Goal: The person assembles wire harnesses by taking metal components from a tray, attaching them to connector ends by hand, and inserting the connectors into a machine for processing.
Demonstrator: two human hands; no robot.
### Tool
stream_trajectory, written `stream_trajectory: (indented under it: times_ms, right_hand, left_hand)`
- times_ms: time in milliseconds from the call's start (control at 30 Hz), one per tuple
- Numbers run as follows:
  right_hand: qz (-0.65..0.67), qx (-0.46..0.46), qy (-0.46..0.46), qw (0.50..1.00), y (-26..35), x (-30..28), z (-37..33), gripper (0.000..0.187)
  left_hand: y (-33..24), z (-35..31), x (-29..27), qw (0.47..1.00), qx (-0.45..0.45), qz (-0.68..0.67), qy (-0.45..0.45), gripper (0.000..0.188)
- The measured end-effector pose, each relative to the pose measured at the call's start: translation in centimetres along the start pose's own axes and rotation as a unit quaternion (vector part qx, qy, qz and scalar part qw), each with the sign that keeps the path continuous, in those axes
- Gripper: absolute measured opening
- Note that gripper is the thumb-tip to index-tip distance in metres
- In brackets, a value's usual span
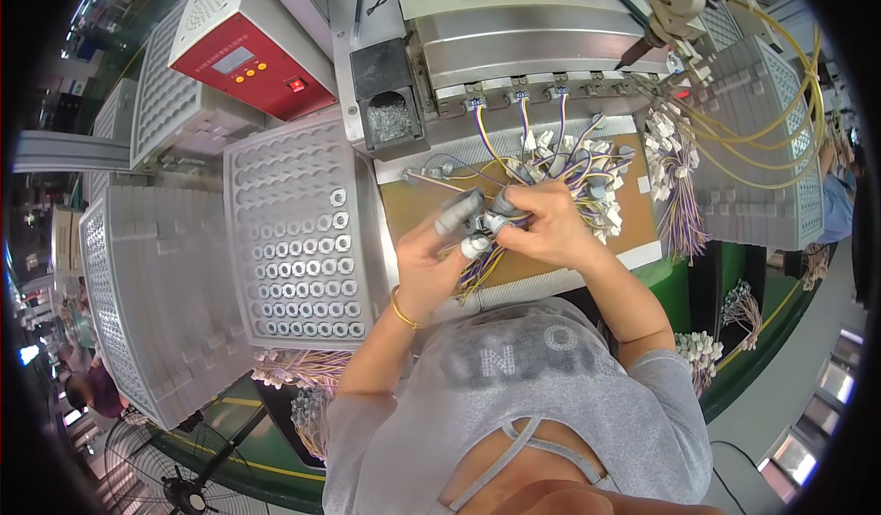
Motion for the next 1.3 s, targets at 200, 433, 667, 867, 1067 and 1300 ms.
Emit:
stream_trajectory:
  times_ms: [200,433,667,867,1067,1300]
  right_hand:
    - [-0.004,0.058,-0.027,0.998,0.3,0.2,-0.4,0.018]
    - [-0.032,-0.013,-0.035,0.999,0.5,-0.6,-0.3,0.017]
    - [-0.046,-0.021,-0.005,0.999,0.1,-1.3,-0.4,0.018]
    - [-0.061,0.038,-0.136,0.988,-4.8,-5.4,-2.0,0.015]
    - [-0.278,0.23,-0.358,0.861,-18.0,-21.2,-3.9,0.021]
    - [-0.502,0.173,-0.212,0.821,-26.0,-22.0,-1.7,0.035]
  left_hand:
    - [1.3,-0.1,-0.4,0.995,-0.035,-0.07,-0.06,0.033]
    - [0.4,0.2,0.4,0.998,0.04,0.008,-0.039,0.033]
    - [0.3,0.7,1.2,0.996,0.067,0.059,-0.004,0.033]
    - [1.2,-0.2,-0.5,0.992,-0.031,-0.098,-0.078,0.02]
    - [0.9,-0.4,-1.5,0.989,-0.05,-0.102,-0.095,0.02]
    - [0.9,-1.3,-1.5,0.993,-0.005,-0.098,-0.072,0.023]
Point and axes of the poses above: each hand's wrist, its own z-axis towards the middle knuckle, its own x-axis out of the palm, y = z × x, the point moved 5 cm from there along z, towards the middle knuckle, and after that the axes turned 14 degrees about -z, right-handed, at the moved point
